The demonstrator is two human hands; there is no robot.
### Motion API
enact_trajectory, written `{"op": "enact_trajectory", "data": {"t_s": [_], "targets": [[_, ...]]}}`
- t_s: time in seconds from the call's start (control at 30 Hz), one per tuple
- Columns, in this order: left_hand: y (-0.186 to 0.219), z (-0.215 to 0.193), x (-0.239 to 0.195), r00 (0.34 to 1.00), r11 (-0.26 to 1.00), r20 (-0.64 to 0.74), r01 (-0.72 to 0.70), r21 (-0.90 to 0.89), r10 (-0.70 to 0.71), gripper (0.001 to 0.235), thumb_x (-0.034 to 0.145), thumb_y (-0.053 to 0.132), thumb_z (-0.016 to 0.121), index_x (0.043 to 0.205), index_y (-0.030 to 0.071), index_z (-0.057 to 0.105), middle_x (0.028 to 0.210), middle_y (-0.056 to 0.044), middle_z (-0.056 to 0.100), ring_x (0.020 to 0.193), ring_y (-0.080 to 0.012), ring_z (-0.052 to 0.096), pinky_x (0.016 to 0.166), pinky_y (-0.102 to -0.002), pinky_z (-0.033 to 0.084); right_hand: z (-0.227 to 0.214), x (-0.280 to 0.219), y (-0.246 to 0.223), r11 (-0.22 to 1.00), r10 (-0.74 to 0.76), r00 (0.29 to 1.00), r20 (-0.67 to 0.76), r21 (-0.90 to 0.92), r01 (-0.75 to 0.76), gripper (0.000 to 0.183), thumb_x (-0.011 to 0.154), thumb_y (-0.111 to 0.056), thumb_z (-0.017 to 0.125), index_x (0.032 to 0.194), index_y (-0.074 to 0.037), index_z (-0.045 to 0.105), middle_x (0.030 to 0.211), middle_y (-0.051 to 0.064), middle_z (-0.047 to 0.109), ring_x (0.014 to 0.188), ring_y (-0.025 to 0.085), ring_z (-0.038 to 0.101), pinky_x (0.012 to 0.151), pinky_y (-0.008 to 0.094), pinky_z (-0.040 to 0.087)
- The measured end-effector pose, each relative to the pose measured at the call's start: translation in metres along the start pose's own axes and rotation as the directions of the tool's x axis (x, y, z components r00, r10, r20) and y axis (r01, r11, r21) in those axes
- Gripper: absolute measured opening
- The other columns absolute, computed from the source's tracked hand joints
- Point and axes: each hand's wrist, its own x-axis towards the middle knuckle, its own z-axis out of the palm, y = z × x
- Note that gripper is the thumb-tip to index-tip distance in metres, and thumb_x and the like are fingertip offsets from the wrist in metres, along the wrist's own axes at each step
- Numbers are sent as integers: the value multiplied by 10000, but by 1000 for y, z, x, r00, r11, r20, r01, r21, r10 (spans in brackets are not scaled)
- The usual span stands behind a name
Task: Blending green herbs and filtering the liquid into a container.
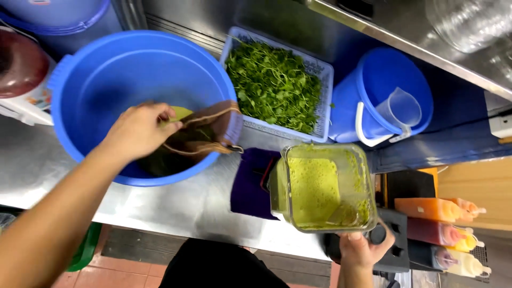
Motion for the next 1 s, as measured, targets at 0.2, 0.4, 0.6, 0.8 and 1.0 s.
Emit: {"op": "enact_trajectory", "data": {"t_s": [0.2,0.4,0.6,0.8,1.0], "targets": [[-52,27,62,948,847,262,13,531,-179,389,898,343,693,1179,77,739,1254,-201,682,1211,-374,640,1032,-450,496,69,69,-23,999,-35,965,260,-5,38,422,864,-261,863,924,101,654,726,127,666,555,149,614,494,265,478],[-68,18,70,989,959,132,29,283,-68,269,915,216,637,1139,140,766,1181,-204,705,1154,-403,633,1031,-465,473,96,126,-26,936,57,892,449,-336,109,317,800,-228,846,829,-1,626,691,3,572,598,73,502,566,240,392],[-73,19,77,999,999,38,39,-18,-38,252,994,224,561,1073,40,714,1070,-252,707,1062,-437,657,934,-491,502,144,161,-33,832,258,794,550,-544,107,365,777,-103,852,668,-75,505,647,-89,425,601,31,359,526,244,273],[-58,10,79,992,991,79,108,-75,-102,254,1023,228,532,1041,20,676,987,-254,699,989,-444,655,880,-512,491,189,175,-55,672,442,763,472,-737,67,241,756,-134,872,733,-33,654,643,-68,533,614,28,442,528,232,360],[-61,13,80,996,986,30,87,-139,-83,231,1007,203,549,1019,14,682,955,-255,702,954,-438,663,869,-498,496,209,189,-65,606,524,709,472,-792,79,197,752,-161,865,868,-21,789,642,-43,667,600,34,529,531,226,434]]}}
